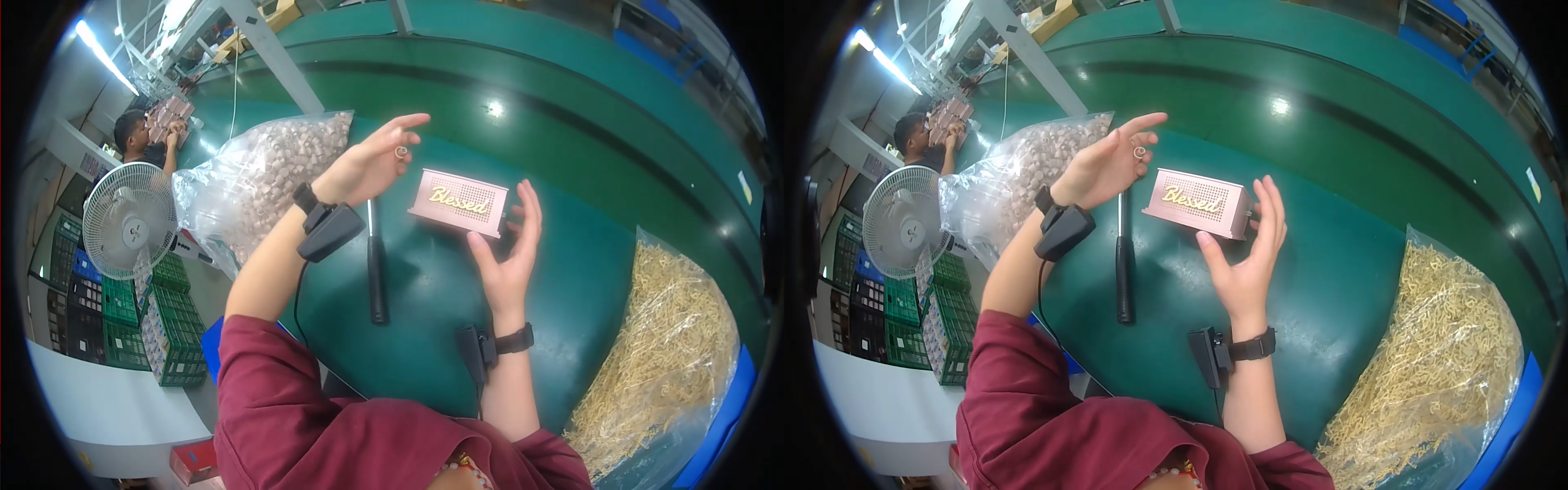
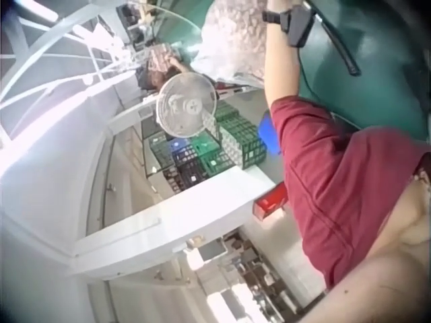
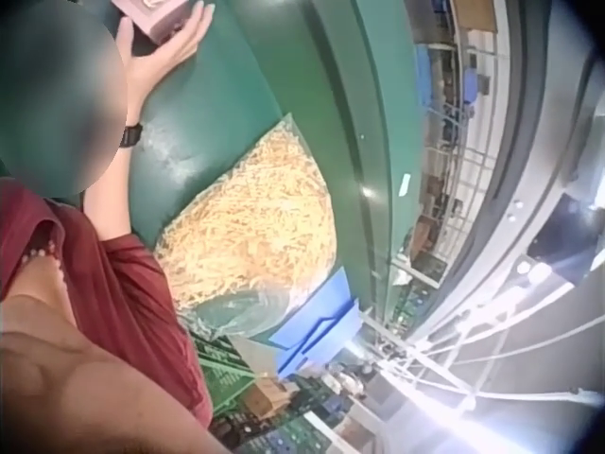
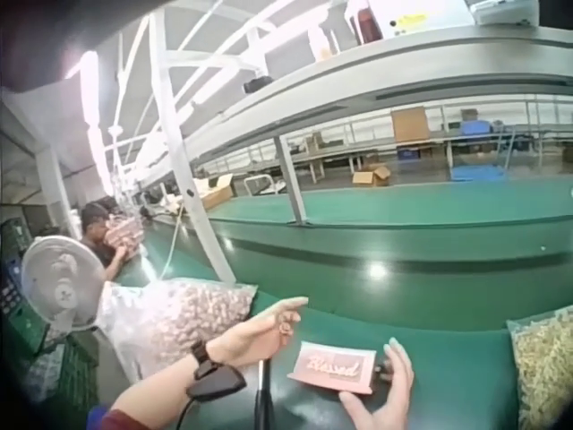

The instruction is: The person attaches a gold decorative word to a pink box, presses it into place, and then inserts a small peg into a hole on the box. After testing the box's light, they place the finished item into a green crate and retrieve a new box and word.

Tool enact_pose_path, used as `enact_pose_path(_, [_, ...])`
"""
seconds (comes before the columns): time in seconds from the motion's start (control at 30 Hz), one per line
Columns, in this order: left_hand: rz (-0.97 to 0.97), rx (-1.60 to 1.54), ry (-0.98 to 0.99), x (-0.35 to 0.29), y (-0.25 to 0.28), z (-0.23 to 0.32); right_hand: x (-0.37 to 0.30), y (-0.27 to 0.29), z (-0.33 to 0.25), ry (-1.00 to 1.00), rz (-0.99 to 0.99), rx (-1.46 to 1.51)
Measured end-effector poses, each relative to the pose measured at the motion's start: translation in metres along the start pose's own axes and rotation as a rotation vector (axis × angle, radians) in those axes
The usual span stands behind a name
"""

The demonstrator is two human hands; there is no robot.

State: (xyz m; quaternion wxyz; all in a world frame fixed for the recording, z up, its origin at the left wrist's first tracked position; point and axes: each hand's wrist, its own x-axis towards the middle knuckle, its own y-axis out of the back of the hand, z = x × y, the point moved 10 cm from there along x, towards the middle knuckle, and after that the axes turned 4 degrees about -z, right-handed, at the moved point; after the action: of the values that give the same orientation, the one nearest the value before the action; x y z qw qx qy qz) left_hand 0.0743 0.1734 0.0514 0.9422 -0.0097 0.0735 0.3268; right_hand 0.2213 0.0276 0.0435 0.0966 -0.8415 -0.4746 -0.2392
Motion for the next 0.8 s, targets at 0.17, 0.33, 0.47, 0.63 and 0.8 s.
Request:
enact_pose_path(0.17, [0.174, 0.395, 0.017, -0.009, -0.001, 0.004, -0.004, -0.008, 0.019, -0.083, -0.045, -0.009])
enact_pose_path(0.33, [0.164, 0.134, -0.055, -0.001, 0.013, 0.005, -0.003, -0.008, 0.022, -0.145, -0.062, 0.037])
enact_pose_path(0.47, [0.171, 0.418, 0.155, 0.005, 0.015, -0.012, -0.003, -0.007, 0.025, -0.128, -0.049, 0.092])
enact_pose_path(0.63, [0.096, 0.379, 0.089, 0.012, 0.003, 0.003, -0.004, -0.006, 0.024, -0.14, -0.05, 0.036])
enact_pose_path(0.8, [-0.037, 0.301, 0.158, 0.025, -0.025, -0.024, 0.004, 0.002, 0.021, -0.137, -0.042, 0.049])
